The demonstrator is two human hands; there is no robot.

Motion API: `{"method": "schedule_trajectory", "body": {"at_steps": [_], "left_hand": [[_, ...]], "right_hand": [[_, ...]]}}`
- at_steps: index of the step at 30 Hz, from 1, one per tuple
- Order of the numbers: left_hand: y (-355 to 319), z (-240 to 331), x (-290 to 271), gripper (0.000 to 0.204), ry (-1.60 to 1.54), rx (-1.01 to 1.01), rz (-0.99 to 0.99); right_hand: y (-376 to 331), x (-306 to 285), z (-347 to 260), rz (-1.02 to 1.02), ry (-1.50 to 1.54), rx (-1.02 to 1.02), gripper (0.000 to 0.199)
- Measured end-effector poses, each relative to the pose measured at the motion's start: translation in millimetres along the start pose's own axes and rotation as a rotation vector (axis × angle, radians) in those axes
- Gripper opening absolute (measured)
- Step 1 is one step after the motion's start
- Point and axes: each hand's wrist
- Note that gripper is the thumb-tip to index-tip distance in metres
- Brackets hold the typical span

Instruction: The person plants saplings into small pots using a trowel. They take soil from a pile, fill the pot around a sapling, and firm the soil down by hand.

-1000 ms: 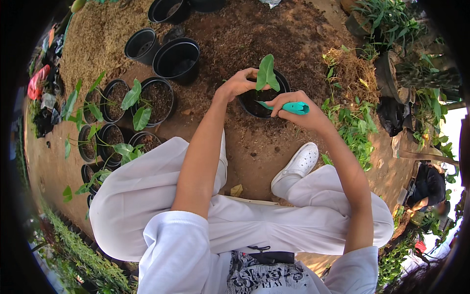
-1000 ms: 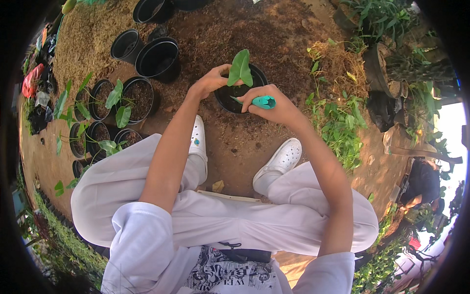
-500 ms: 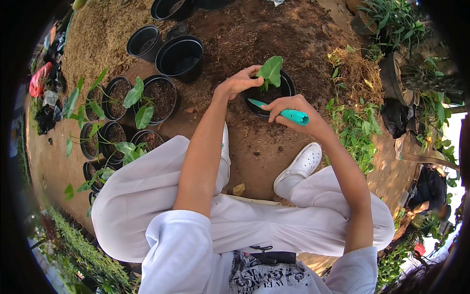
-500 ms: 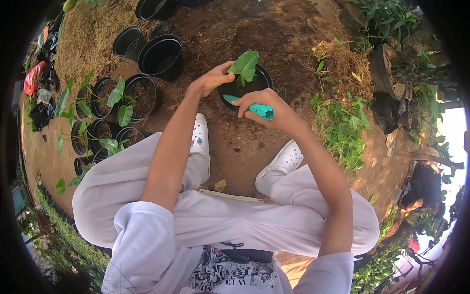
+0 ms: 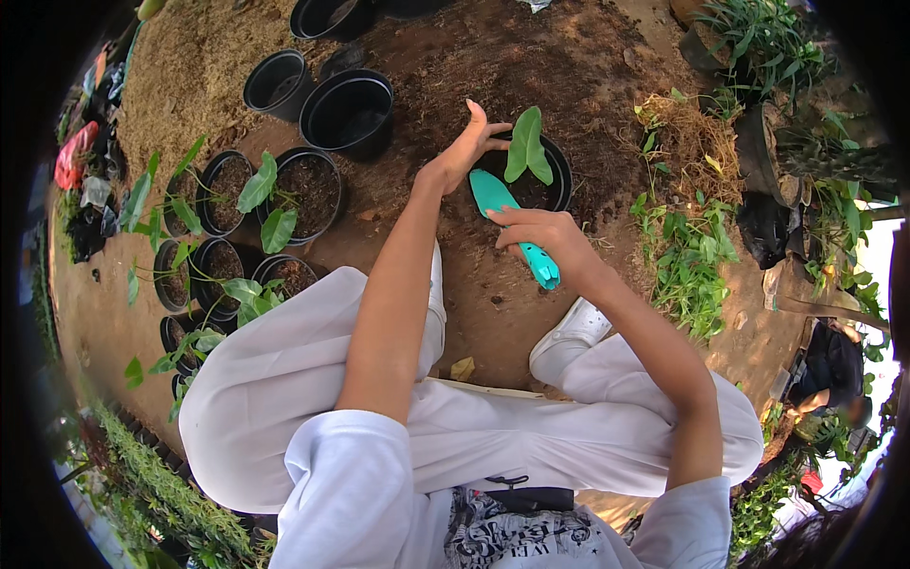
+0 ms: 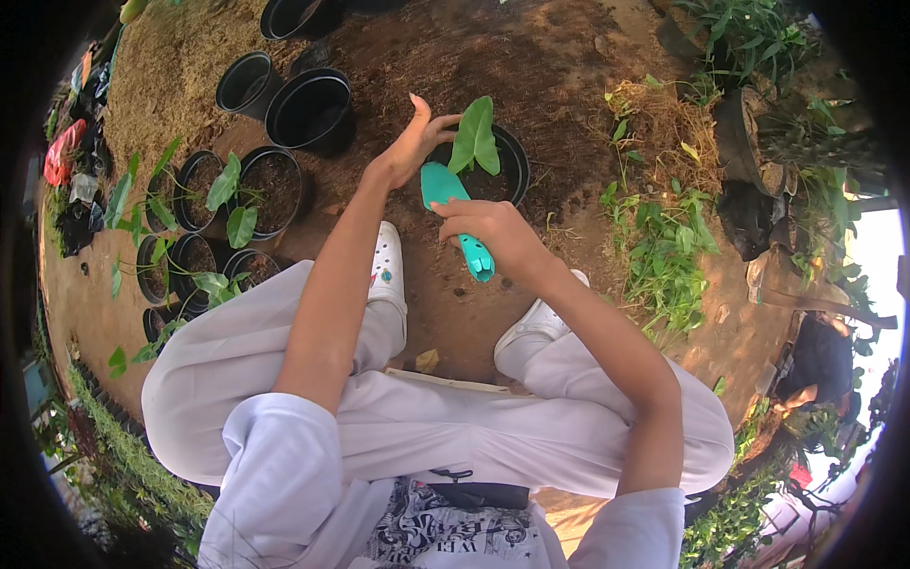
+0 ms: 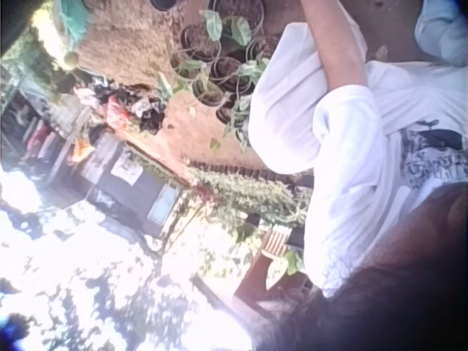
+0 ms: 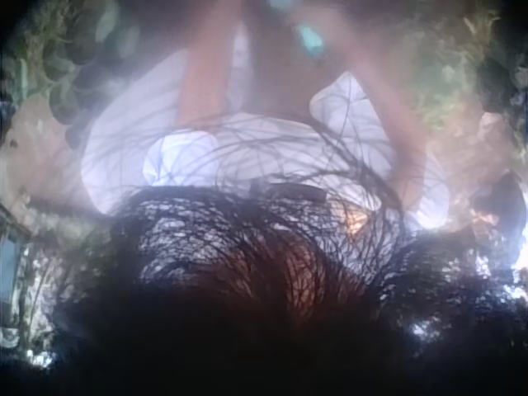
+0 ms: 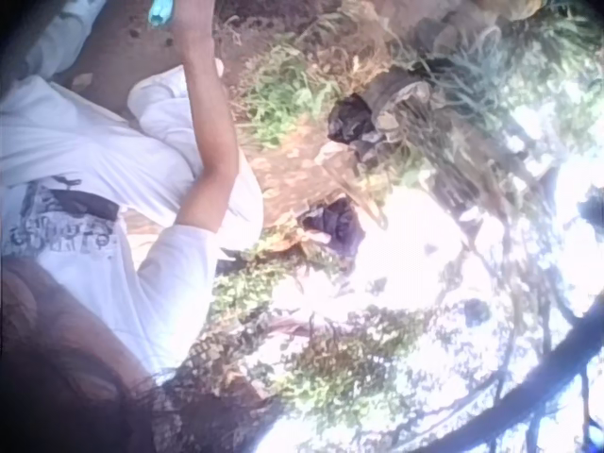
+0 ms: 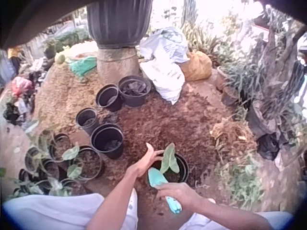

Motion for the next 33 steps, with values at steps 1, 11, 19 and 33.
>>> {"method": "schedule_trajectory", "body": {"at_steps": [1,11,19,33], "left_hand": [[1,0,1,0.132,-0.005,0.015,-0.008],[1,-2,1,0.123,0.090,0.026,0.002],[2,-2,6,0.117,0.170,0.001,0.013],[0,1,8,0.113,0.139,-0.027,0.037]], "right_hand": [[-1,5,2,-0.017,-0.103,-0.024,0.018],[2,13,13,-0.046,-0.031,0.029,0.018],[-29,-10,2,-0.153,-0.249,-0.047,0.014],[1,-23,-8,-0.250,-0.156,-0.003,0.008]]}}
Point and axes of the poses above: each hand's wrist, its own y-axis towards the middle knuckle, its own x-axis out of the palm, z = x × y, and after that the axes turned 5 degrees about x, right-handed
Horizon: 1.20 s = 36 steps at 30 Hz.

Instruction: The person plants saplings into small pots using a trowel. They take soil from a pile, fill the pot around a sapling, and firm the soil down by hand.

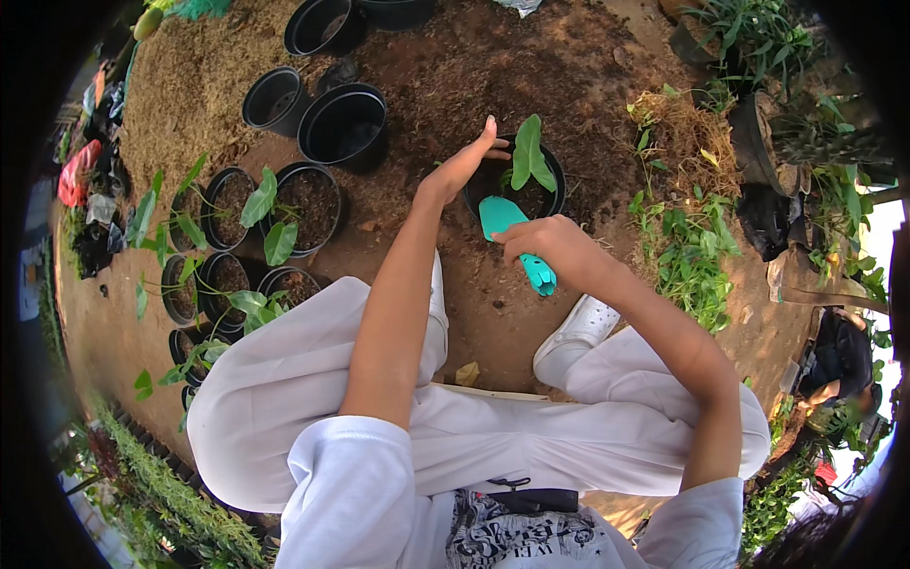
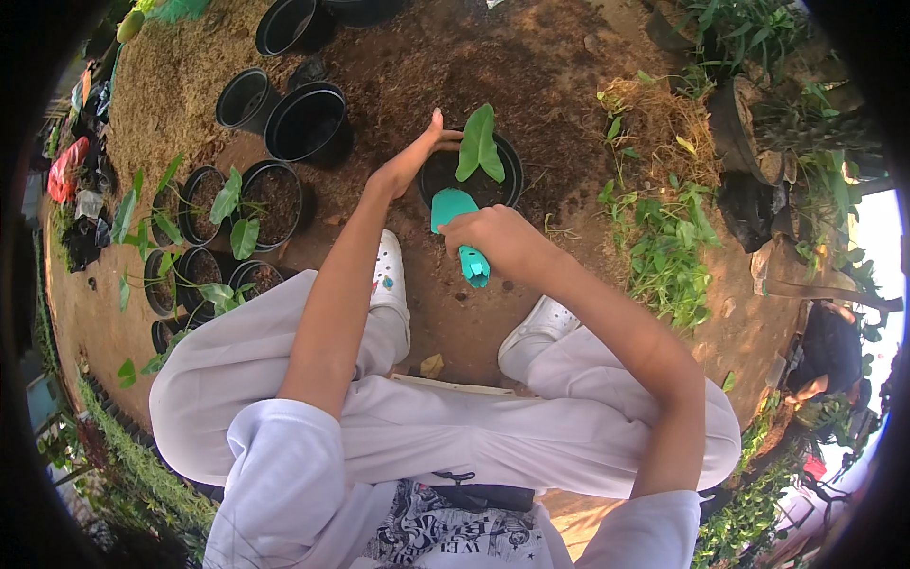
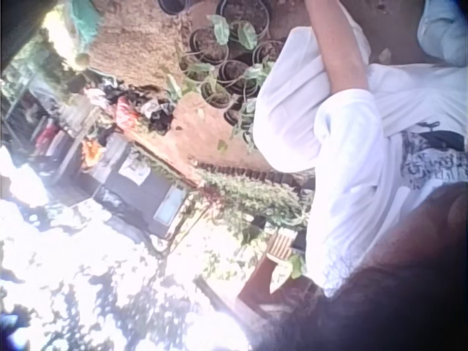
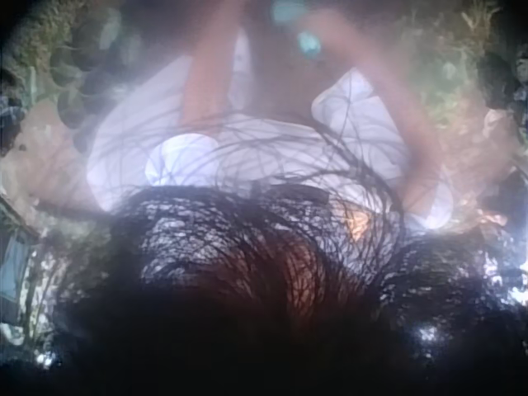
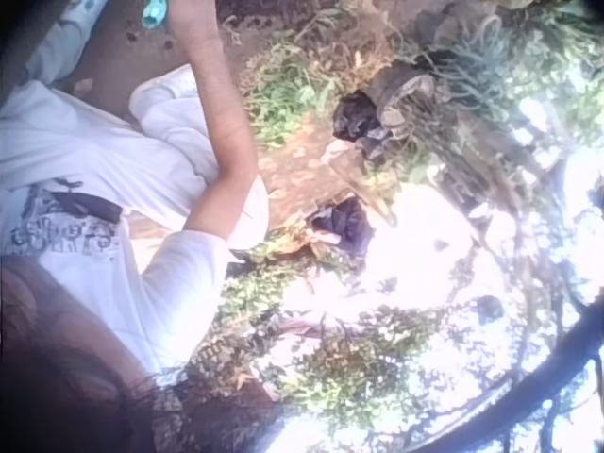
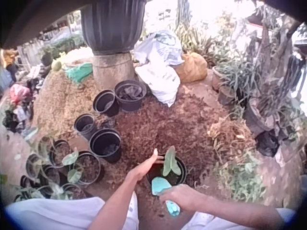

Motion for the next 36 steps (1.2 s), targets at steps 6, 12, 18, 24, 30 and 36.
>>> {"method": "schedule_trajectory", "body": {"at_steps": [6,12,18,24,30,36], "left_hand": [[2,2,5,0.109,-0.008,-0.035,0.022],[0,4,3,0.106,-0.034,-0.013,-0.018],[0,4,4,0.097,-0.028,-0.026,0.011],[5,-6,5,0.093,-0.079,0.029,-0.008],[10,-7,8,0.090,-0.072,0.060,0.003],[6,-17,3,0.082,-0.079,0.058,0.058]], "right_hand": [[3,31,27,0.086,0.071,0.011,0.012],[3,-6,4,0.083,0.238,-0.015,0.010],[-2,25,36,0.044,0.064,-0.053,0.004],[3,0,16,0.062,0.154,0.017,0.013],[-14,23,34,0.107,-0.005,0.026,0.012],[-13,19,9,0.089,-0.205,0.059,0.014]]}}
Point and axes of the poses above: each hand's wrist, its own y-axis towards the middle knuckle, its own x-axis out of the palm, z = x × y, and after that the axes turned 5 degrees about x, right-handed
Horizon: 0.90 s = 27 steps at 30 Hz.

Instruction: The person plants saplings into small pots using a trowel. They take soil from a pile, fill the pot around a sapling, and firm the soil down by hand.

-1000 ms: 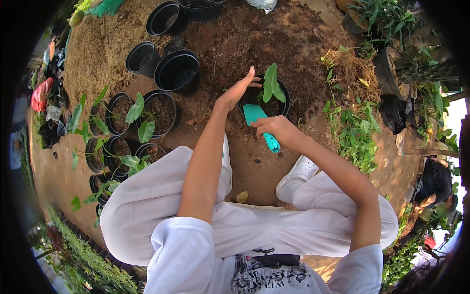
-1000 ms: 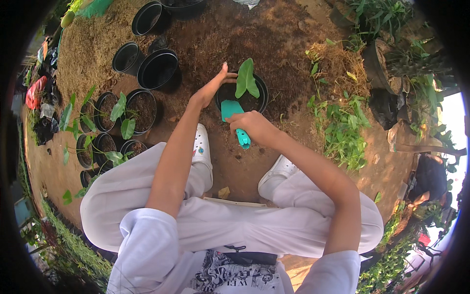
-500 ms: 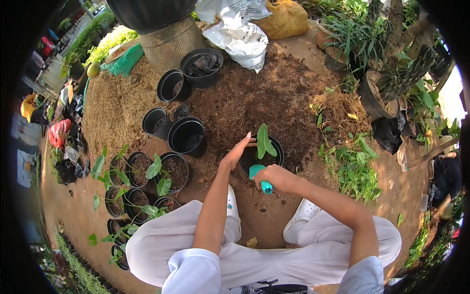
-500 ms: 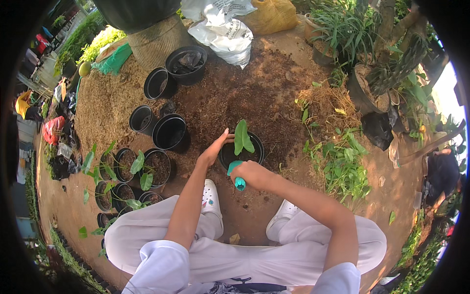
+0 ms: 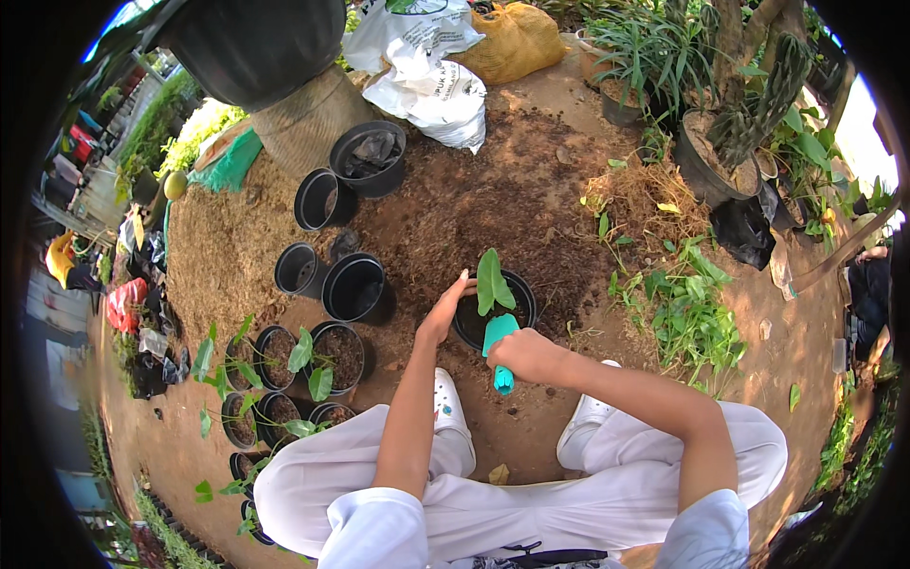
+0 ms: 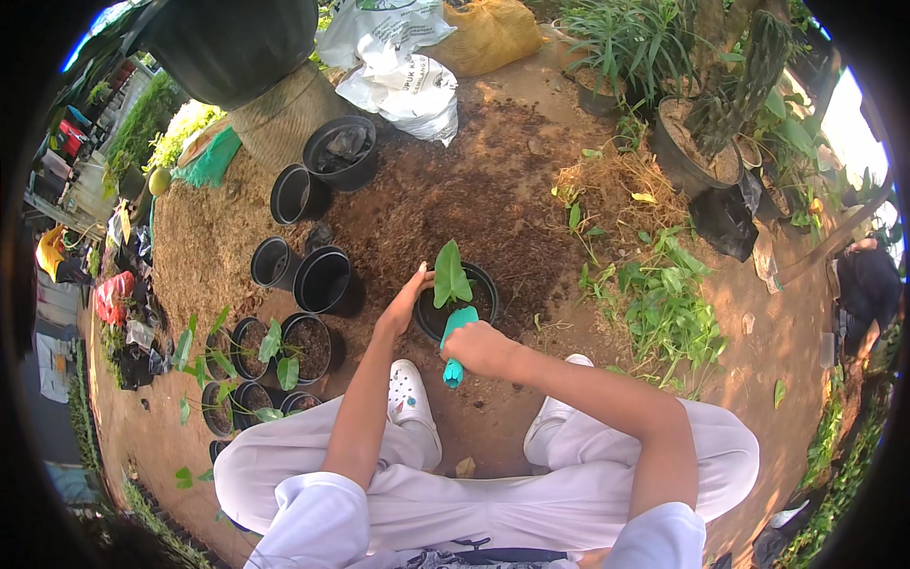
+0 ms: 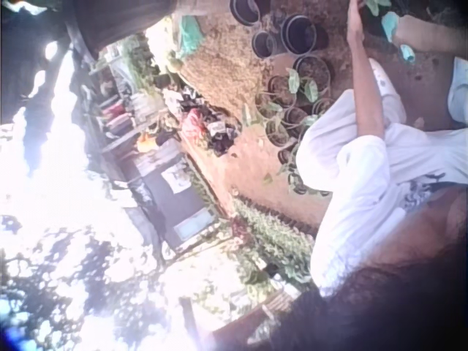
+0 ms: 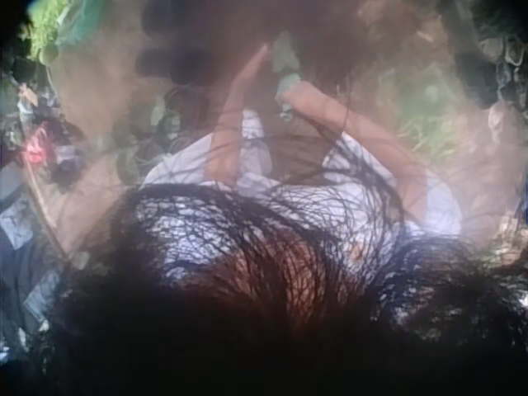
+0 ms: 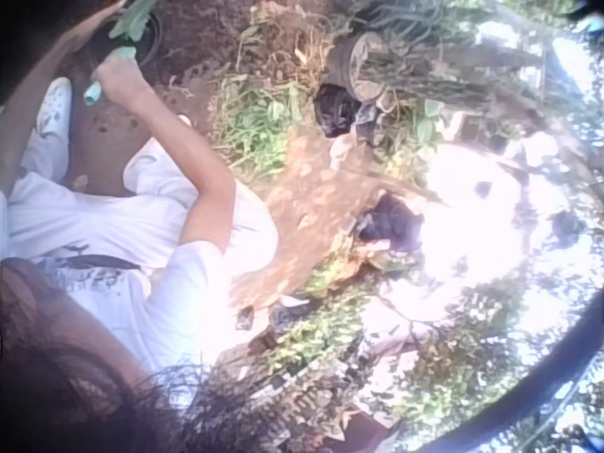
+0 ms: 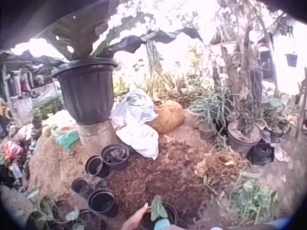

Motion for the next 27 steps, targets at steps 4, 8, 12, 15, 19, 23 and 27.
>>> {"method": "schedule_trajectory", "body": {"at_steps": [4,8,12,15,19,23,27], "left_hand": [[3,12,14,0.080,-0.048,-0.012,-0.027],[2,5,5,0.077,0.019,0.026,0.014],[-1,2,5,0.073,-0.094,0.010,0.027],[0,9,11,0.072,-0.071,0.032,0.015],[0,6,4,0.071,-0.095,0.013,0.007],[-2,6,2,0.070,-0.058,0.017,0.012],[1,11,7,0.071,-0.053,0.013,-0.012]], "right_hand": [[-9,24,24,-0.002,-0.081,0.071,0.013],[0,21,23,0.023,-0.025,0.049,0.014],[5,-4,9,0.052,-0.001,0.051,0.012],[-1,18,19,0.059,0.020,0.047,0.011],[0,29,11,0.023,-0.023,0.074,0.009],[7,15,1,0.059,-0.070,0.130,0.008],[2,45,24,0.051,-0.209,0.068,0.008]]}}
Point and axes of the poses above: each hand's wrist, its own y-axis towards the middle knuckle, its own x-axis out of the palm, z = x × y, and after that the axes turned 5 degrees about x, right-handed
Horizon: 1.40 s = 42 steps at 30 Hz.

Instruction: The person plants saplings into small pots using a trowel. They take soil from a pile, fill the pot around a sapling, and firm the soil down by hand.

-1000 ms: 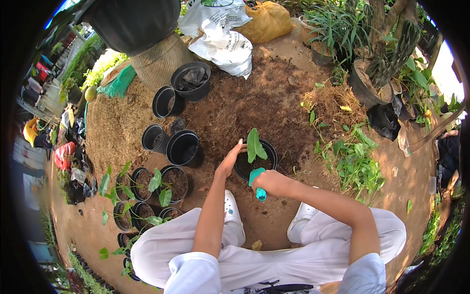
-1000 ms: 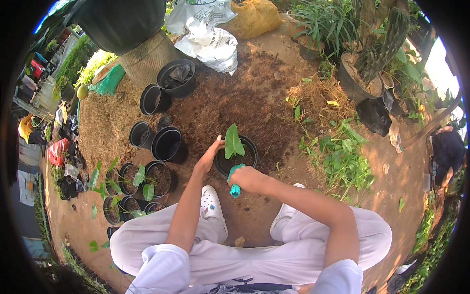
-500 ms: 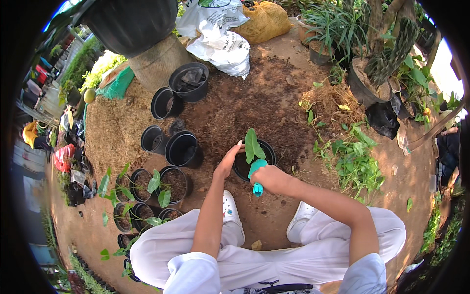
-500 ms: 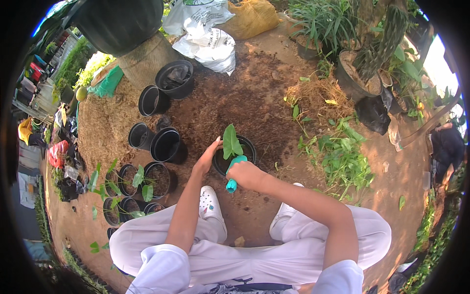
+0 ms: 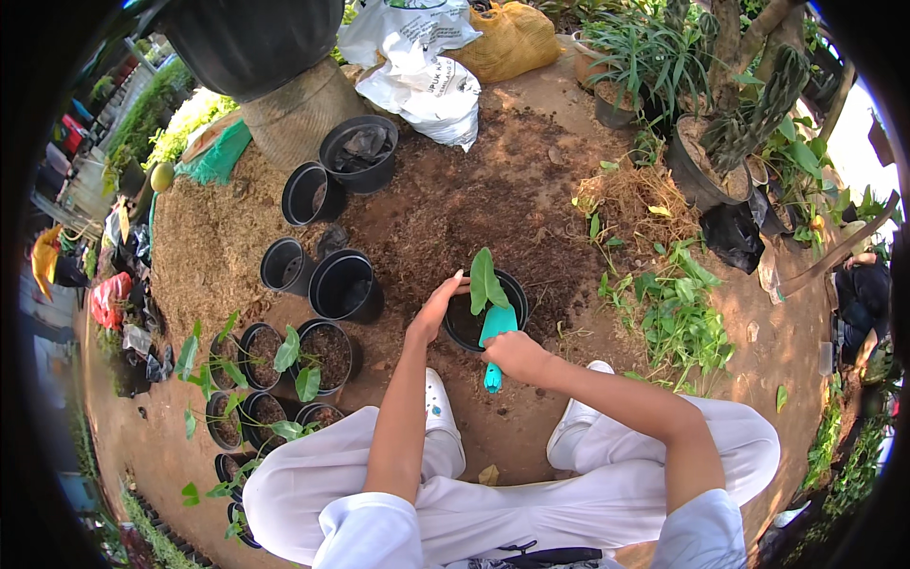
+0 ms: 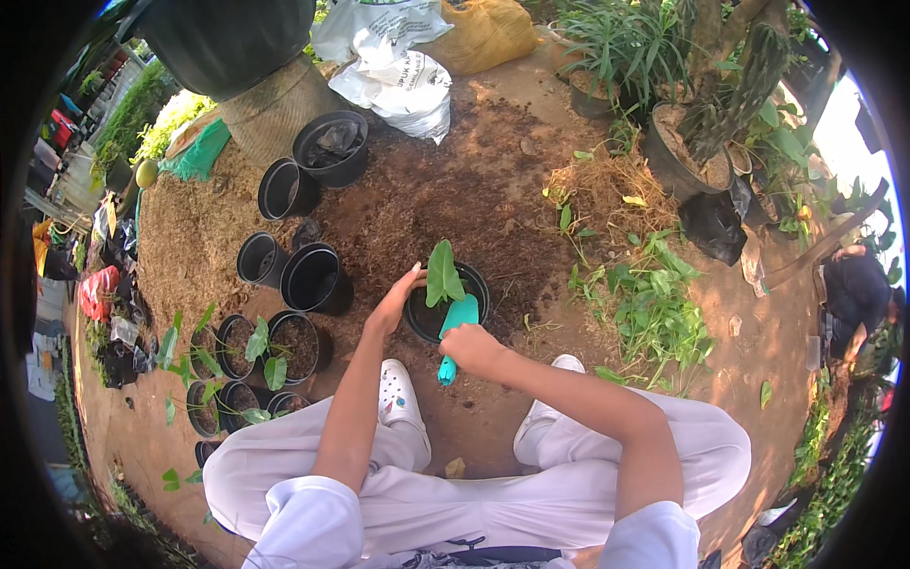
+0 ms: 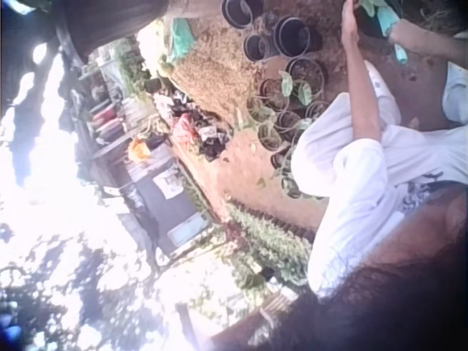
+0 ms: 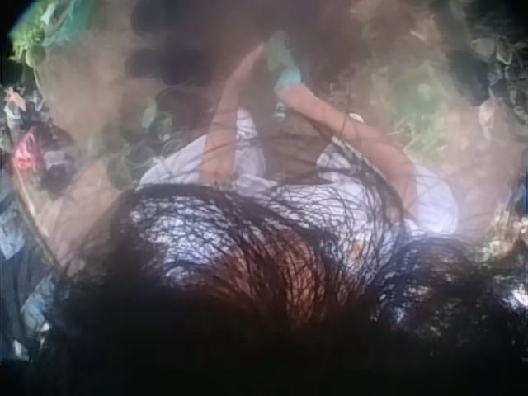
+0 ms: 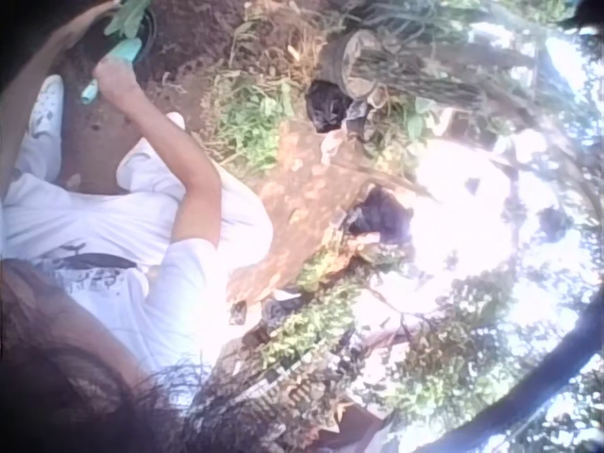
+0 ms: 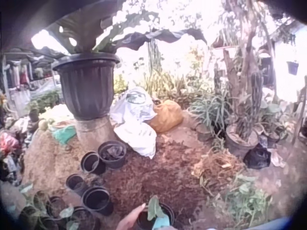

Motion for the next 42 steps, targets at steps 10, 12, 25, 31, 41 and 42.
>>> {"method": "schedule_trajectory", "body": {"at_steps": [10,12,25,31,41,42], "left_hand": [[0,-3,0,0.074,0.040,-0.034,0.045],[2,-3,0,0.076,-0.033,-0.016,-0.006],[9,-10,-1,0.073,0.023,0.010,-0.005],[4,-17,-11,0.074,-0.004,0.019,0.002],[5,-11,-9,0.078,0.037,-0.006,-0.031],[6,-13,-11,0.079,0.032,0.009,-0.057]], "right_hand": [[-5,-11,2,0.054,0.001,0.052,0.011],[-6,1,6,0.091,0.018,0.015,0.011],[-13,9,29,0.242,0.127,-0.049,0.008],[4,-43,28,0.045,0.278,-0.002,0.011],[0,-29,42,0.034,0.269,-0.075,0.011],[1,-31,40,0.030,0.270,-0.072,0.011]]}}
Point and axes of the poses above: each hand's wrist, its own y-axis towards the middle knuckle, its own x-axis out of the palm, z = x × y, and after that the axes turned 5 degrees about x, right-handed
